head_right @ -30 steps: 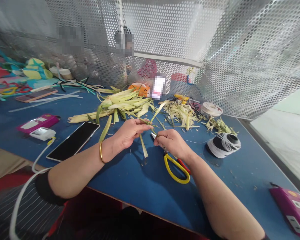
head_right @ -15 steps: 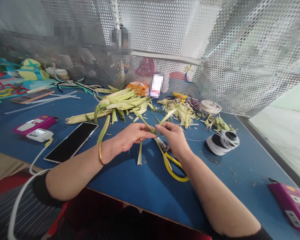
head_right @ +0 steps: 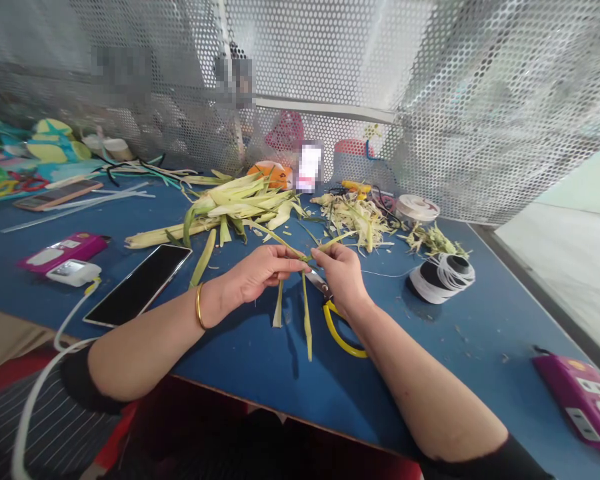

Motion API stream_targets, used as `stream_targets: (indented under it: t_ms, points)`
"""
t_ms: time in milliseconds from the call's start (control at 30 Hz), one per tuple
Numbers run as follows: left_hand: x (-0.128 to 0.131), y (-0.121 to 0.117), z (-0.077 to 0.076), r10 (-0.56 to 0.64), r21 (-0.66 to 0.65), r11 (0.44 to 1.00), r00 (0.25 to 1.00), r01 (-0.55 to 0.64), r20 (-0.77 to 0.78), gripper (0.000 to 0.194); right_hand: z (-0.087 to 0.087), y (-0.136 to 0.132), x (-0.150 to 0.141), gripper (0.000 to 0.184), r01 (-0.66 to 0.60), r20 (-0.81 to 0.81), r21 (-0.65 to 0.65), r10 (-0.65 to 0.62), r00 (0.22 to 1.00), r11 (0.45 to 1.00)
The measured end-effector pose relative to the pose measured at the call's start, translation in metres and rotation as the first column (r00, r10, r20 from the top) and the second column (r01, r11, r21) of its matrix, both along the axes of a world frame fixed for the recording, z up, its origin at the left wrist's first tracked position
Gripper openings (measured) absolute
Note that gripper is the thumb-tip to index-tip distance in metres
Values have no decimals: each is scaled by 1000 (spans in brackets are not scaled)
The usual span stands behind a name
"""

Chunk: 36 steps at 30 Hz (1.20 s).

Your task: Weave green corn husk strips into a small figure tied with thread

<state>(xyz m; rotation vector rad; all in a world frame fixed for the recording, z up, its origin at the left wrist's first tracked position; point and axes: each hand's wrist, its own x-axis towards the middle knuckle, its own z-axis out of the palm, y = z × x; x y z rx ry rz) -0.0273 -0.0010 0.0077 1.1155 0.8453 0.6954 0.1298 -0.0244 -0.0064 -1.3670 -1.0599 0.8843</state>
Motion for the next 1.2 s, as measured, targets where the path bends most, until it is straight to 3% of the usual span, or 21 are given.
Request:
stream_targets:
  t_ms: [233,333,400,433,467,500,567,667,767,900,1033,1200]
  points:
    - [4,-6,4,130,3,992,989,-130,-66,10,-4,1,-3,20,-31,-6,-71,30,1000,997]
    - [3,-7,7,125,16,992,989,-124,-81,8,4,0,4,27,-3,192,-93,20,981,996]
    - [2,-7,8,118,50,992,989,-114,-91,9,14,-3,11,32,141,458,58,-152,876,988]
    - [2,-7,8,113,77,991,988,-105,-101,9,19,-6,13,34,212,557,199,-288,779,957]
    - [1,-7,8,107,108,990,987,-94,-119,10,24,-8,15,33,206,610,324,-371,700,923]
    - [1,-7,7,103,140,987,984,-82,-146,11,28,-10,16,30,150,635,401,-393,666,903]
    - [2,-8,5,95,186,981,975,-57,-200,10,30,-12,15,21,-57,656,394,-237,717,917]
    - [3,-10,2,52,187,982,976,-12,-211,8,23,-12,8,16,-289,532,205,142,835,935]
    - [4,-11,0,-2,173,984,983,34,-182,11,16,-11,3,21,-354,308,70,317,897,933]
    - [2,-12,3,-27,204,976,974,74,-225,21,19,-12,-1,26,-312,95,44,306,947,949]
    - [0,-12,5,-53,206,974,982,91,-180,29,23,-15,-5,30,-340,-105,10,339,935,940]
    - [0,-13,6,-128,205,964,971,169,-200,23,15,-14,-9,25,-263,-88,55,267,960,963]
